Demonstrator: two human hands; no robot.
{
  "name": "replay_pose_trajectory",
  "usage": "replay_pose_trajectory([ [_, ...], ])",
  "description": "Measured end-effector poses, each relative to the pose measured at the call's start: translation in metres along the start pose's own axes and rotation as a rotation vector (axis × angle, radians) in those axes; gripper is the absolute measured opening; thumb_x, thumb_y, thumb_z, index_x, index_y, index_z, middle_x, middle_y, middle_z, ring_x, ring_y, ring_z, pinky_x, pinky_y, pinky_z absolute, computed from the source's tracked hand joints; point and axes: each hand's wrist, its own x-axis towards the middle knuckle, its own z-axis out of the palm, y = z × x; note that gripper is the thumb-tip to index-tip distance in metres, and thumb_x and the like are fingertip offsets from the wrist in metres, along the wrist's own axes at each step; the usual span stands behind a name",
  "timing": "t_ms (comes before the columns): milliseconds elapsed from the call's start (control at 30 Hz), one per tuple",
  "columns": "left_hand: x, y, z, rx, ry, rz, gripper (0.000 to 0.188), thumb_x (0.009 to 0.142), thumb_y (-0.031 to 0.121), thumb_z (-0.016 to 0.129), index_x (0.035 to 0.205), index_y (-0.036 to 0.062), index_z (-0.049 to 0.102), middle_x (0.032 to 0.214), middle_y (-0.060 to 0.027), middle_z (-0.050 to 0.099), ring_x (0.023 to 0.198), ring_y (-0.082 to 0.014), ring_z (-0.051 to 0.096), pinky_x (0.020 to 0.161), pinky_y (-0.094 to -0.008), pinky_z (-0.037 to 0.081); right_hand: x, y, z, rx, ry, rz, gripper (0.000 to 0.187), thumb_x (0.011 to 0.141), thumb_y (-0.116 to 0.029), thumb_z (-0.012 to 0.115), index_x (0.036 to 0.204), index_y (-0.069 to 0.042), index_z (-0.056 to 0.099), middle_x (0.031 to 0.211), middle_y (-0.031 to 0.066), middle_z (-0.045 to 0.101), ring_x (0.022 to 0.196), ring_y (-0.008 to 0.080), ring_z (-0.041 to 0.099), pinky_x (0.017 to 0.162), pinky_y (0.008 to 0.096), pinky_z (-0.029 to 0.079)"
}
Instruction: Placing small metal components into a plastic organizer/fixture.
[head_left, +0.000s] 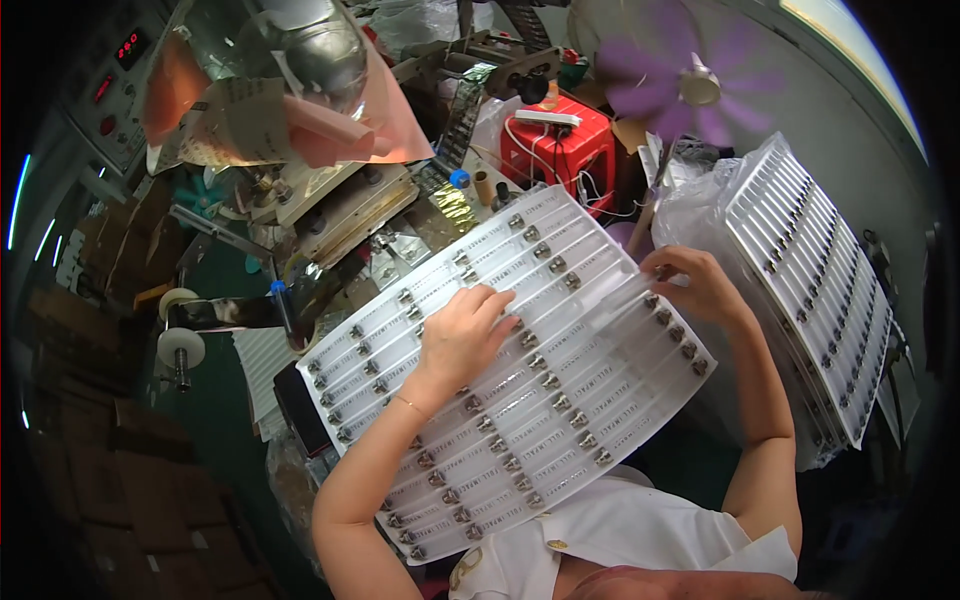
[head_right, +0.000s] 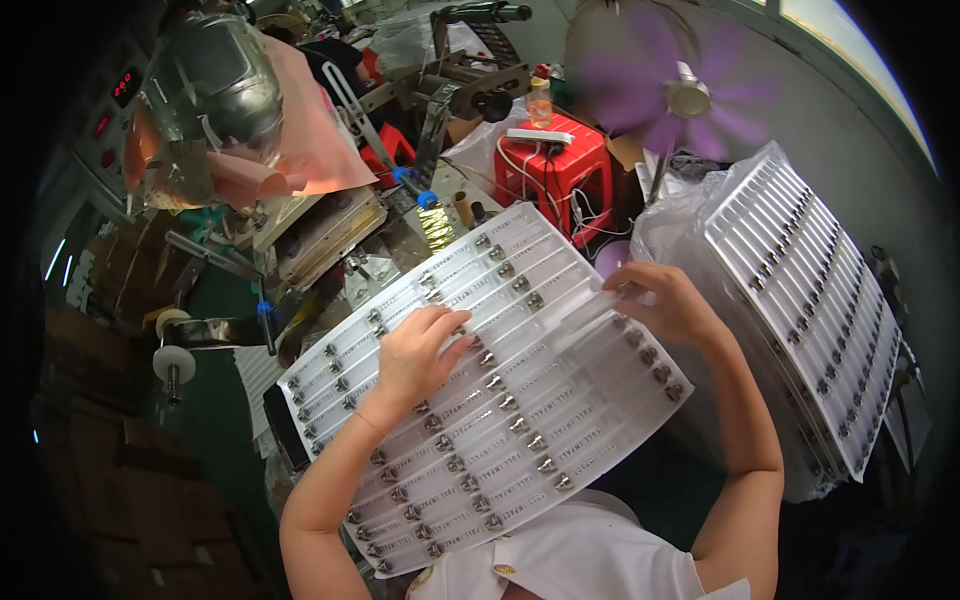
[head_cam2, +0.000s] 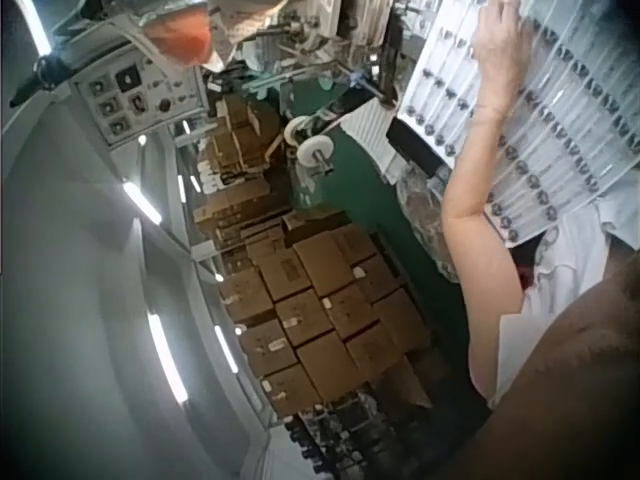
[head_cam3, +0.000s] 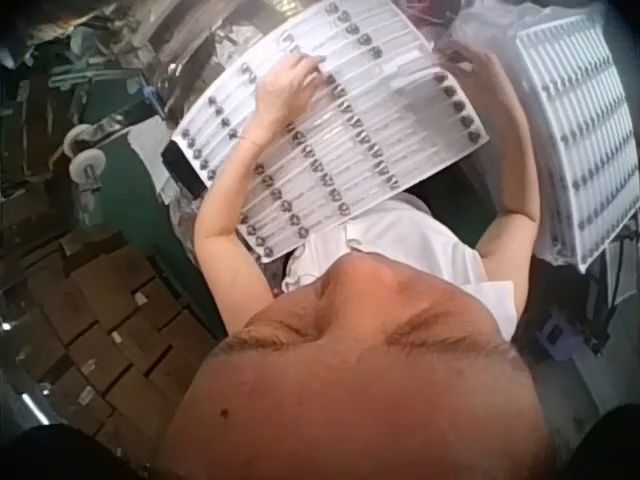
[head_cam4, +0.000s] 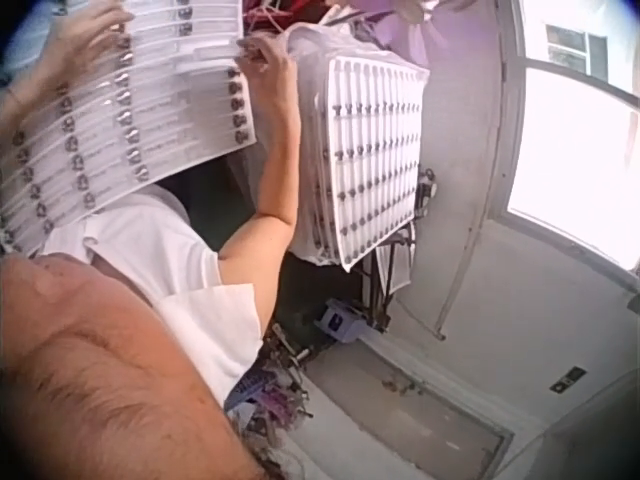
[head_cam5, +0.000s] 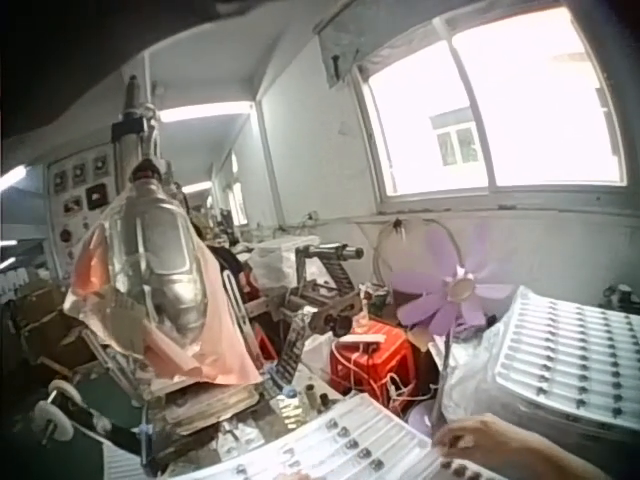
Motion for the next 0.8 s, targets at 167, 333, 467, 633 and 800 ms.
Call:
replay_pose_trajectory([
  [167,-0.019,-0.068,-0.033,0.232,0.012,-0.091,0.026,0.08,0.014,0.065,0.106,0.0142,0.064,0.071,-0.006,0.056,0.062,-0.0249,0.059,0.055,-0.0361,0.049,0.022,0.008,-0.002,0.249,0.176,-0.147,0.028,0.082,0.007,0.059,0.11,0.0,0.063,0.105,0.0067,0.058,0.09,0.0145,0.062,0.078,0.0254,0.051],
  [333,0.002,-0.119,-0.028,0.539,0.109,-0.148,0.029,0.079,0.01,0.063,0.108,0.0144,0.062,0.069,-0.0058,0.058,0.064,-0.0245,0.062,0.055,-0.0365,0.05,0.098,-0.029,0.044,0.263,0.091,-0.096,0.027,0.082,0.001,0.065,0.109,0.002,0.063,0.097,0.0081,0.063,0.082,0.014,0.065,0.073,0.0247,0.053],
  [467,0.005,-0.138,-0.022,0.624,0.032,-0.086,0.009,0.083,0.012,0.059,0.091,0.0092,0.06,0.068,-0.0075,0.061,0.063,-0.0236,0.063,0.054,-0.0353,0.05,0.152,-0.07,0.087,0.015,0.081,-0.248,0.03,0.078,-0.01,0.068,0.106,-0.002,0.065,0.093,0.0136,0.067,0.081,0.0217,0.065,0.074,0.0315,0.05],
  [633,-0.028,-0.06,-0.04,0.188,0.216,-0.002,0.017,0.08,0.011,0.064,0.097,0.0124,0.063,0.064,-0.0044,0.056,0.058,-0.0201,0.06,0.049,-0.0328,0.048,0.199,-0.088,0.145,-0.104,0.208,-0.616,0.026,0.078,-0.011,0.068,0.102,-0.004,0.063,0.1,0.0098,0.063,0.084,0.0291,0.063,0.076,0.0372,0.051],
  [800,-0.082,-0.023,-0.055,0.031,0.171,-0.037,0.016,0.079,0.012,0.068,0.095,0.0125,0.067,0.058,-0.0029,0.052,0.05,-0.0188,0.055,0.046,-0.0311,0.045,0.211,-0.099,0.196,-0.361,0.255,-0.837,0.029,0.075,-0.01,0.068,0.103,-0.005,0.061,0.102,0.0085,0.06,0.086,0.0282,0.063,0.074,0.0363,0.052],
])
